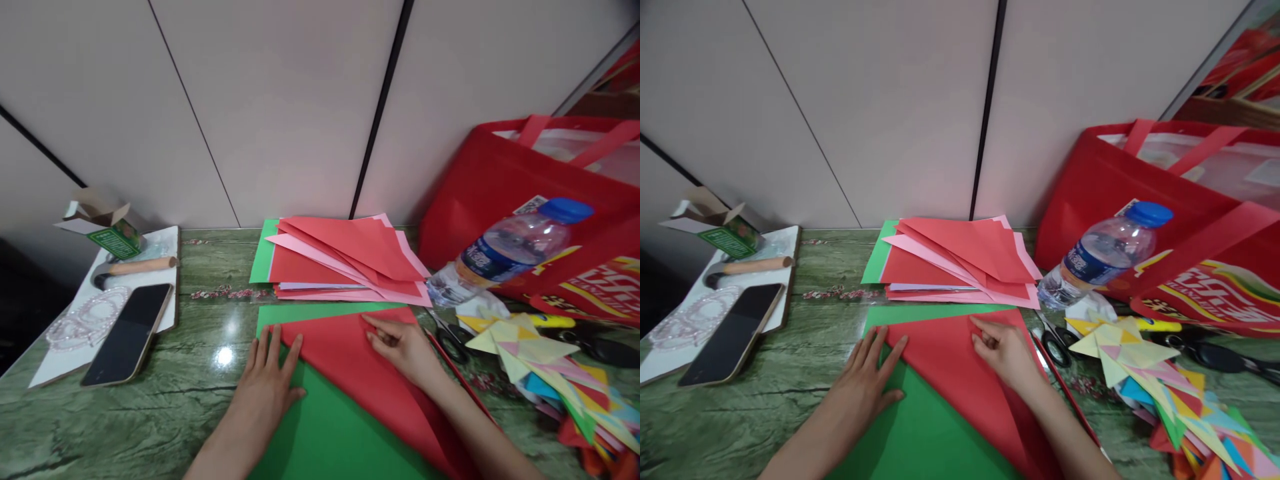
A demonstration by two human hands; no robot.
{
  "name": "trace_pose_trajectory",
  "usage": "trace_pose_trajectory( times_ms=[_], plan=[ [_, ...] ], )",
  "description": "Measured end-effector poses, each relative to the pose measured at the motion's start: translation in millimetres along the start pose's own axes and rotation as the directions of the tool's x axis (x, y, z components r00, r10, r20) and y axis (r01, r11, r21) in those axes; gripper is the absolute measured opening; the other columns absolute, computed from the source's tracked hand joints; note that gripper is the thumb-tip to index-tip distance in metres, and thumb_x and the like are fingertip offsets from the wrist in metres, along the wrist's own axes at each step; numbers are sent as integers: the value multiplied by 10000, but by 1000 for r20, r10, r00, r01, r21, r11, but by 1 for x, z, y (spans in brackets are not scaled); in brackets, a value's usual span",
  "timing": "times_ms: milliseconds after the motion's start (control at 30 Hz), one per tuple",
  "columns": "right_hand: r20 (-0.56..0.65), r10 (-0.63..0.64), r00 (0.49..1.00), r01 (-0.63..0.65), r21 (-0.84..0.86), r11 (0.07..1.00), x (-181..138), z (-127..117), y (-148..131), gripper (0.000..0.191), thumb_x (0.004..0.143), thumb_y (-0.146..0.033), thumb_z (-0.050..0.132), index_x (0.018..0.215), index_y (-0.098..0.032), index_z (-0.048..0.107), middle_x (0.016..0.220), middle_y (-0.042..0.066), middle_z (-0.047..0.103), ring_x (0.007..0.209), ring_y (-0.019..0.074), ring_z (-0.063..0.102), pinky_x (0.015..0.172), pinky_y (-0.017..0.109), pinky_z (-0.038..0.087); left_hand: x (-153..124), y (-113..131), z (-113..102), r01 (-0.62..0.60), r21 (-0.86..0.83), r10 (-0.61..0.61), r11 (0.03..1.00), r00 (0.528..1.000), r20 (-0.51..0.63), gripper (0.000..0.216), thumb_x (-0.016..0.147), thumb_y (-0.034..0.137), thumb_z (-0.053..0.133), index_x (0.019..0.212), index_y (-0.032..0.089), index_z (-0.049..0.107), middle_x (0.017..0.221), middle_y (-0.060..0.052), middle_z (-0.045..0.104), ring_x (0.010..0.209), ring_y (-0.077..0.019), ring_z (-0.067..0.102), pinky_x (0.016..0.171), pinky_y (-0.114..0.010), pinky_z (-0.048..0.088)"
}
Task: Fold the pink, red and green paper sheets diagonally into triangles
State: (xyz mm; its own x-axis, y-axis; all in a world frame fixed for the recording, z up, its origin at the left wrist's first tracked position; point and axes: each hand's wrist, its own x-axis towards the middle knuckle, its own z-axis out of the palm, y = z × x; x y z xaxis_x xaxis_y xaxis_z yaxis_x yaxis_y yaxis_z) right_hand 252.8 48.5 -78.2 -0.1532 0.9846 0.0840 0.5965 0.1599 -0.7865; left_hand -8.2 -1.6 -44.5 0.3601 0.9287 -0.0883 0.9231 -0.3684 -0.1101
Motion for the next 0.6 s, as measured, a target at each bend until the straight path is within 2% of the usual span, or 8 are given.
trace_pose_trajectory(
  times_ms=[133, 233, 433, 600],
  plan=[
    [7, -53, 999, 54, -129, 990, -2, -2, -3, 456, 824, -359, 454, 1109, -83, 681, 558, 25, 592, 475, 120, 467, 484, 226, 373, -3, -3, 5, -23, -25, 22, 999, 999, -27, 812, 695, 296, 746, 1402, 249, 349, 1413, -216, 397, 1304, -405, 304, 983, -535, 406],
    [21, -67, 998, 70, -178, 981, -2, -3, -5, 443, 836, -345, 433, 1102, -98, 688, 675, 83, 678, 522, 147, 532, 519, 243, 404, -3, -4, 5, -11, -20, 11, 1000, 1000, -1, 777, 704, 303, 736, 1389, 255, 373, 1421, -201, 393, 1309, -400, 295, 988, -539, 399],
    [15, -34, 999, 36, -170, 985, -1, -4, -6, 444, 812, -353, 452, 1073, -97, 704, 526, 22, 599, 444, 119, 458, 453, 219, 347, 0, 0, -4, 2, -23, -1, 1000, 1000, 25, 739, 684, 286, 752, 1351, 237, 437, 1401, -215, 416, 1296, -410, 316, 982, -537, 405],
    [-2, -30, 1000, 29, -123, 992, -1, -3, -4, 438, 795, -340, 463, 1046, -83, 714, 534, 17, 582, 449, 109, 442, 463, 216, 360, 2, 2, -11, 13, 10, -14, 1000, 997, 72, 684, 695, 275, 742, 1323, 212, 477, 1381, -234, 433, 1281, -416, 349, 973, -520, 418]
  ],
)
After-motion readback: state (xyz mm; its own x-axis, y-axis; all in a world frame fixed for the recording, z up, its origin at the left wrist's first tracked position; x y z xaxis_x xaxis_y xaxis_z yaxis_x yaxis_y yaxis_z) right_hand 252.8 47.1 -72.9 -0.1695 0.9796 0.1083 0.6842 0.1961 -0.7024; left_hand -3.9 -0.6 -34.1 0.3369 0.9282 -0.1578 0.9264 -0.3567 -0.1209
